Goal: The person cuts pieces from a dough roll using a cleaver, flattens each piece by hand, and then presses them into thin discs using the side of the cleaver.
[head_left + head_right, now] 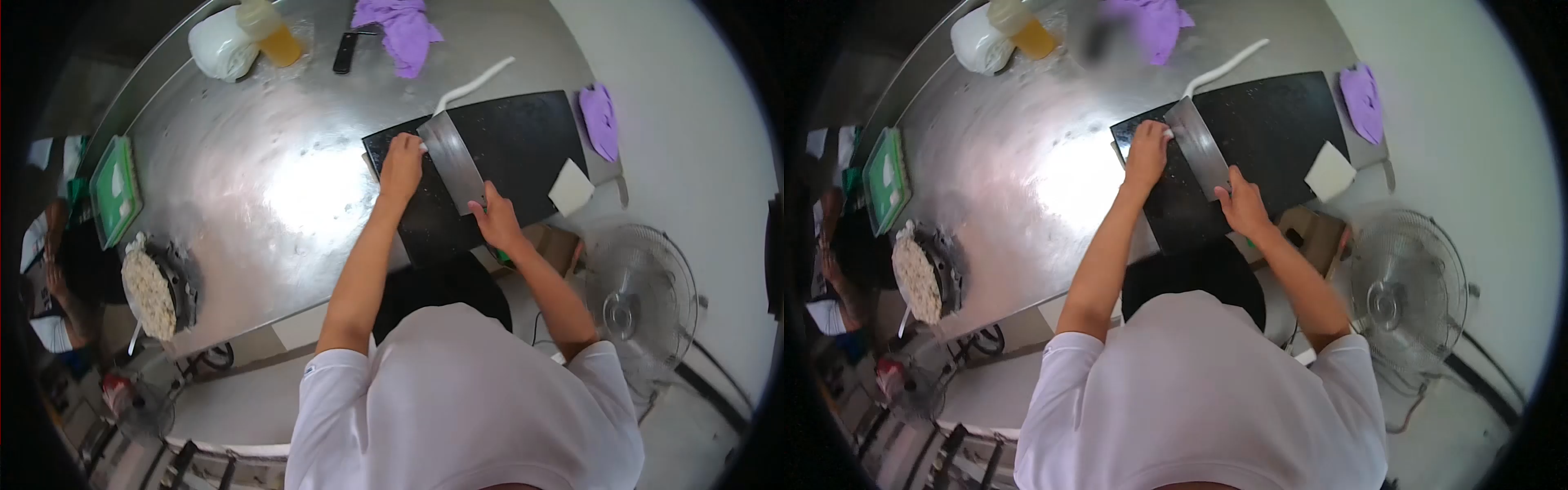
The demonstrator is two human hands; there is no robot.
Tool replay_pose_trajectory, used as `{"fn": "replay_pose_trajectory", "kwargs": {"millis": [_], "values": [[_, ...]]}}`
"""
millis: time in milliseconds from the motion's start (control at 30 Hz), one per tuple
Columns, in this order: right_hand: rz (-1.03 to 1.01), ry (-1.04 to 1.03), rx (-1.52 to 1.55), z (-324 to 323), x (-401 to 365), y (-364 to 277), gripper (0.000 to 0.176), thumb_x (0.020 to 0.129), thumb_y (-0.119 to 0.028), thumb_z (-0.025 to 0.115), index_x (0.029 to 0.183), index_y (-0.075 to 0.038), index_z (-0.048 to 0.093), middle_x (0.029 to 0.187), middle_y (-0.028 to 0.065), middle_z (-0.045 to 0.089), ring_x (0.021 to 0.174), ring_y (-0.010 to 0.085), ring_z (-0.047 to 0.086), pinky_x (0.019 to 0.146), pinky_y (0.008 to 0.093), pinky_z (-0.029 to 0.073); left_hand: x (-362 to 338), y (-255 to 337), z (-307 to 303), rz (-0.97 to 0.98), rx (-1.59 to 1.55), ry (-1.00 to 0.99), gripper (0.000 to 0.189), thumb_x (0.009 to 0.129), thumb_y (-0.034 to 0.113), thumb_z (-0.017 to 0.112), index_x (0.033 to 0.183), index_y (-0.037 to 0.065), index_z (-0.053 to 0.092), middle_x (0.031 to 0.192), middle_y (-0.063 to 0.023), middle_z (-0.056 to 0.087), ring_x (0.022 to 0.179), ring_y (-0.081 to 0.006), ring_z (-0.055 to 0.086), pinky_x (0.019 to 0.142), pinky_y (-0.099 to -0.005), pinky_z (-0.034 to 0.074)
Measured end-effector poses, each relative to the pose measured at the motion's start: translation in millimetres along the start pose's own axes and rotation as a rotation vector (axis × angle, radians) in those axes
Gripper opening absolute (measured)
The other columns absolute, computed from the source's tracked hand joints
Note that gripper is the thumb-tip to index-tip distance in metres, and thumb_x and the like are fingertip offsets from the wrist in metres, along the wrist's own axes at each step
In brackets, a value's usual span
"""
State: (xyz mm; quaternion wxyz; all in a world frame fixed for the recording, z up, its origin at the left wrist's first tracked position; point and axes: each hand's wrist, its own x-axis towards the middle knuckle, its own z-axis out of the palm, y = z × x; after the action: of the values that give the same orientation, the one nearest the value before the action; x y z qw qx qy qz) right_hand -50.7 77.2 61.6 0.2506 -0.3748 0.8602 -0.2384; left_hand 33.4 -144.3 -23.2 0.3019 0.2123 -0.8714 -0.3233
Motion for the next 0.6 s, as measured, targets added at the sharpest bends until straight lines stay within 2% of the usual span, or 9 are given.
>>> {"fn": "replay_pose_trajectory", "kwargs": {"millis": [100,133,200,233,300,333,433,533,600], "values": [[-0.003,0.281,0.231,13.5,-62.7,-0.7,0.042,0.098,-0.022,0.067,0.13,0.002,0.052,0.104,0.0296,0.068,0.102,0.0482,0.066,0.085,0.0478,0.053,-9.0,20.3,-23.3,-0.067,-0.297,-0.079,0.006,0.091,0.002,0.067,0.096,-0.001,0.067,0.095,-0.0192,0.067,0.092,-0.0403,0.065,0.082,-0.0463,0.052],[0.281,0.3,0.347,18.4,-87.4,-3.9,0.038,0.098,-0.02,0.068,0.127,0.002,0.055,0.103,0.0227,0.071,0.1,0.0396,0.07,0.09,0.0429,0.053,-15.0,38.5,-32.6,-0.029,-0.352,-0.168,0.005,0.091,0.002,0.067,0.095,-0.001,0.067,0.095,-0.0193,0.067,0.091,-0.0405,0.066,0.082,-0.0463,0.052],[0.368,0.434,0.452,37.9,-135.0,12.8,0.036,0.099,-0.019,0.068,0.126,0.001,0.055,0.097,0.0173,0.071,0.089,0.0319,0.07,0.08,0.0398,0.054,-40.8,69.6,-29.4,0.078,-0.465,-0.387,0.005,0.091,0.0,0.065,0.095,0.0,0.067,0.094,-0.0187,0.067,0.091,-0.0409,0.066,0.081,-0.0462,0.053],[0.414,0.555,0.535,46.2,-155.7,18.4,0.034,0.099,-0.019,0.068,0.124,0.0,0.055,0.092,0.0119,0.07,0.077,0.0241,0.069,0.071,0.0368,0.055,-56.3,69.7,-16.6,0.194,-0.402,-0.528,0.007,0.089,-0.002,0.066,0.095,0.002,0.068,0.094,-0.0189,0.065,0.095,-0.0405,0.066,0.083,-0.0461,0.053],[0.555,0.643,0.645,54.3,-192.5,12.8,0.03,0.1,-0.018,0.067,0.122,-0.002,0.055,0.087,0.0084,0.066,0.067,0.0179,0.063,0.06,0.0327,0.051,-70.4,65.7,-0.3,0.16,-0.209,-0.831,0.011,0.085,-0.003,0.069,0.093,0.003,0.067,0.094,-0.0191,0.063,0.101,-0.0396,0.065,0.084,-0.0457,0.053],[0.666,0.693,0.744,56.0,-206.4,11.6,0.027,0.1,-0.017,0.065,0.12,-0.003,0.055,0.082,0.0048,0.062,0.057,0.0118,0.057,0.05,0.0286,0.046,-62.9,65.2,5.3,0.187,-0.214,-0.85,0.011,0.085,-0.003,0.069,0.093,0.003,0.067,0.094,-0.0191,0.063,0.101,-0.0396,0.065,0.084,-0.0457,0.053],[0.765,0.851,0.847,77.0,-243.2,8.9,0.024,0.1,-0.017,0.065,0.118,-0.004,0.054,0.074,0.0024,0.057,0.046,0.0072,0.046,0.04,0.0257,0.035,-40.3,71.3,16.9,0.049,-0.107,-1.048,0.017,0.079,0.0,0.076,0.094,0.004,0.067,0.101,-0.0195,0.066,0.106,-0.0386,0.065,0.087,-0.0439,0.054],[0.856,0.898,0.874,86.6,-254.9,0.0,0.025,0.1,-0.017,0.065,0.119,-0.004,0.055,0.071,0.0015,0.056,0.046,0.0085,0.048,0.041,0.0268,0.038,-11.5,99.6,17.1,-0.036,0.275,-1.217,0.037,0.066,0.011,0.09,0.098,0.005,0.072,0.11,-0.0187,0.07,0.107,-0.0375,0.068,0.094,-0.0424,0.056],[0.887,0.883,0.887,92.1,-255.5,3.7,0.026,0.1,-0.018,0.065,0.119,-0.004,0.055,0.069,0.001,0.055,0.046,0.0085,0.048,0.041,0.0269,0.038,-5.2,112.5,25.4,-0.004,0.399,-1.222,0.04,0.068,0.011,0.09,0.104,0.007,0.073,0.115,-0.0189,0.069,0.114,-0.0371,0.066,0.096,-0.0418,0.057]]}}
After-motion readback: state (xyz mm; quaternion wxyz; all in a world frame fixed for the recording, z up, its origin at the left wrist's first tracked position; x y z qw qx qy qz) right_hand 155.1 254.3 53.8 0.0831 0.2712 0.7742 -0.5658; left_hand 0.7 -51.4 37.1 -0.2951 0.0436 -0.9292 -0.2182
